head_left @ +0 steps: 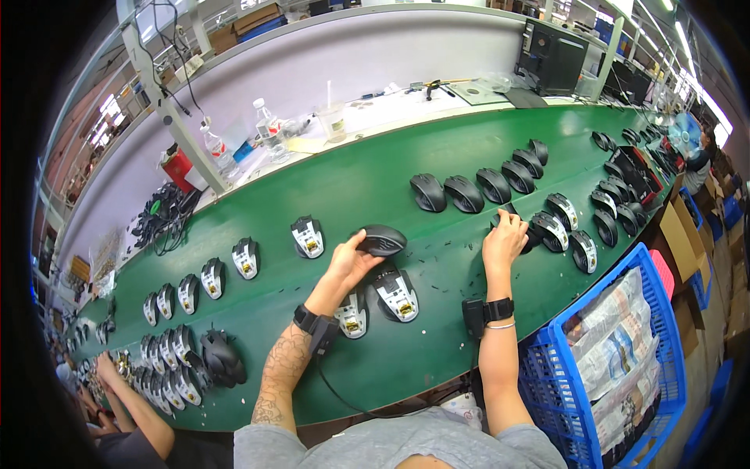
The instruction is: The person assembles computer mice by hand on a green workbench. They pick up mouse shells and internal units, snap the shells together, and place the finished mice into a blue basket. The process is repeated for multiple units.
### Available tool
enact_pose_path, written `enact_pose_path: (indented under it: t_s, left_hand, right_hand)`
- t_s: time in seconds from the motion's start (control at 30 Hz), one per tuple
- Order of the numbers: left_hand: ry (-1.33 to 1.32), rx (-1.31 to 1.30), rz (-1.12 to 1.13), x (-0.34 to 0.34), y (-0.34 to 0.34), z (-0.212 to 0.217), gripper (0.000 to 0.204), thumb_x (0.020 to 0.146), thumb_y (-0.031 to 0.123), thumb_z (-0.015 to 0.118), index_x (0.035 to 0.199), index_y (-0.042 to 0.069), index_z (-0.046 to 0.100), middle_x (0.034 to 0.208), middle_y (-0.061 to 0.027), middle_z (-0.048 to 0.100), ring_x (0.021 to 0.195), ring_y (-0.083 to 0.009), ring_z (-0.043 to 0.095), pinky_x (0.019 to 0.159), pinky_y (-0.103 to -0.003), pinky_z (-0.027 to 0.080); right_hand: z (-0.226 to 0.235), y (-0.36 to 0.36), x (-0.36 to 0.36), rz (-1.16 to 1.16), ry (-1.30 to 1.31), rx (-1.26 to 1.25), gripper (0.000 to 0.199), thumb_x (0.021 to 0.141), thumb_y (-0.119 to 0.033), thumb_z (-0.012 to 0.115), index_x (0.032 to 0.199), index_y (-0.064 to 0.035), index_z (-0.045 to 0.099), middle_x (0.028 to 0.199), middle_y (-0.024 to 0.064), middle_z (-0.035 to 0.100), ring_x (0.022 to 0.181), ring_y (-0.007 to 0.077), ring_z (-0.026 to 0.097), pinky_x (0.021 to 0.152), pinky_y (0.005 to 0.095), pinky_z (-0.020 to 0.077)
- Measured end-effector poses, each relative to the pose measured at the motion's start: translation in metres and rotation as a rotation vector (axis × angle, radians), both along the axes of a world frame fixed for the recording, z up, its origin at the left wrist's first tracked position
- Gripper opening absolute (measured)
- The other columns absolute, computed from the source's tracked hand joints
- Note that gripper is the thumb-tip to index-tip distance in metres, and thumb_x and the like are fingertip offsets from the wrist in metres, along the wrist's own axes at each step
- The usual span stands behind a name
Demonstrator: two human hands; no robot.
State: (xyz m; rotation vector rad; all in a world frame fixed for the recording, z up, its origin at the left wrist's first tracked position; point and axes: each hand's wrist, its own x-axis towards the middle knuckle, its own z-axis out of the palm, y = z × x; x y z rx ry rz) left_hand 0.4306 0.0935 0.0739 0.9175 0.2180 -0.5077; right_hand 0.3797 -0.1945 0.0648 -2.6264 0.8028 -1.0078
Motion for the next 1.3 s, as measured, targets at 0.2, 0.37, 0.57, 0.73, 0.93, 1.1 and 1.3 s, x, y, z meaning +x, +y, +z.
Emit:
enact_pose_path:
  t_s: [0.2,0.37,0.57,0.73,0.93,1.1,1.3]
  left_hand:
    - [-0.452,0.640,0.136,0.072,0.003,-0.017,0.043,0.092,0.032,0.052,0.116,-0.003,0.044,0.108,-0.0190,0.055,0.091,-0.0305,0.062,0.078,-0.040,0.052]
    - [-0.828,1.607,-0.112,0.096,0.010,-0.022,0.047,0.088,0.028,0.055,0.120,-0.006,0.048,0.121,-0.0256,0.043,0.110,-0.0401,0.045,0.094,-0.045,0.038]
    - [-1.081,1.039,-0.176,0.039,-0.017,0.015,0.038,0.090,0.029,0.055,0.112,-0.002,0.055,0.105,-0.0163,0.055,0.097,-0.0256,0.055,0.084,-0.037,0.045]
    - [-0.804,0.453,-0.281,0.009,-0.036,0.025,0.033,0.096,0.027,0.048,0.093,-0.003,0.062,0.080,-0.0060,0.064,0.070,-0.0118,0.061,0.067,-0.027,0.051]
    - [-0.777,0.485,-0.140,0.005,-0.031,0.022,0.033,0.095,0.026,0.049,0.087,-0.003,0.063,0.077,-0.0057,0.064,0.066,-0.0111,0.061,0.062,-0.025,0.050]
    - [-0.631,0.386,-0.148,-0.006,-0.029,0.023,0.034,0.095,0.028,0.049,0.086,-0.001,0.063,0.077,-0.0048,0.064,0.069,-0.0102,0.060,0.065,-0.025,0.049]
    - [-0.450,0.304,-0.107,-0.014,-0.021,0.021,0.032,0.094,0.031,0.051,0.091,0.001,0.063,0.084,-0.0040,0.065,0.074,-0.0099,0.060,0.069,-0.025,0.048]
  right_hand:
    - [0.000,0.002,0.004,0.003,-0.043,0.006,0.037,0.067,0.003,0.062,0.101,-0.0115,0.063,0.096,0.0039,0.057,0.094,0.0238,0.051,0.080,0.0362,0.0371]
    - [-0.008,0.006,0.010,0.171,-0.100,0.025,0.029,0.072,0.003,0.055,0.096,-0.0101,0.063,0.092,0.0073,0.060,0.088,0.0280,0.055,0.076,0.0383,0.0427]
    - [0.027,0.060,0.002,0.843,-0.312,0.228,0.032,0.075,-0.003,0.063,0.107,-0.0039,0.061,0.103,0.0134,0.061,0.097,0.0306,0.057,0.085,0.0372,0.0460]
    - [0.029,0.095,-0.007,0.939,-0.352,0.470,0.036,0.078,-0.006,0.066,0.113,-0.0022,0.059,0.101,0.0161,0.062,0.092,0.0319,0.060,0.079,0.0366,0.0490]
    - [0.040,0.100,-0.014,0.970,-0.200,0.453,0.061,0.064,-0.013,0.080,0.119,-0.0024,0.056,0.098,0.0100,0.059,0.081,0.0201,0.060,0.066,0.0292,0.0529]
    - [0.045,0.102,-0.022,0.966,-0.084,0.531,0.068,0.053,-0.003,0.082,0.116,-0.0037,0.055,0.100,0.0095,0.057,0.082,0.0238,0.060,0.071,0.0325,0.0516]
    - [0.046,0.111,-0.022,1.075,-0.130,0.595,0.066,0.054,0.000,0.080,0.115,-0.0054,0.056,0.102,0.0054,0.057,0.083,0.0181,0.059,0.071,0.0297,0.0534]
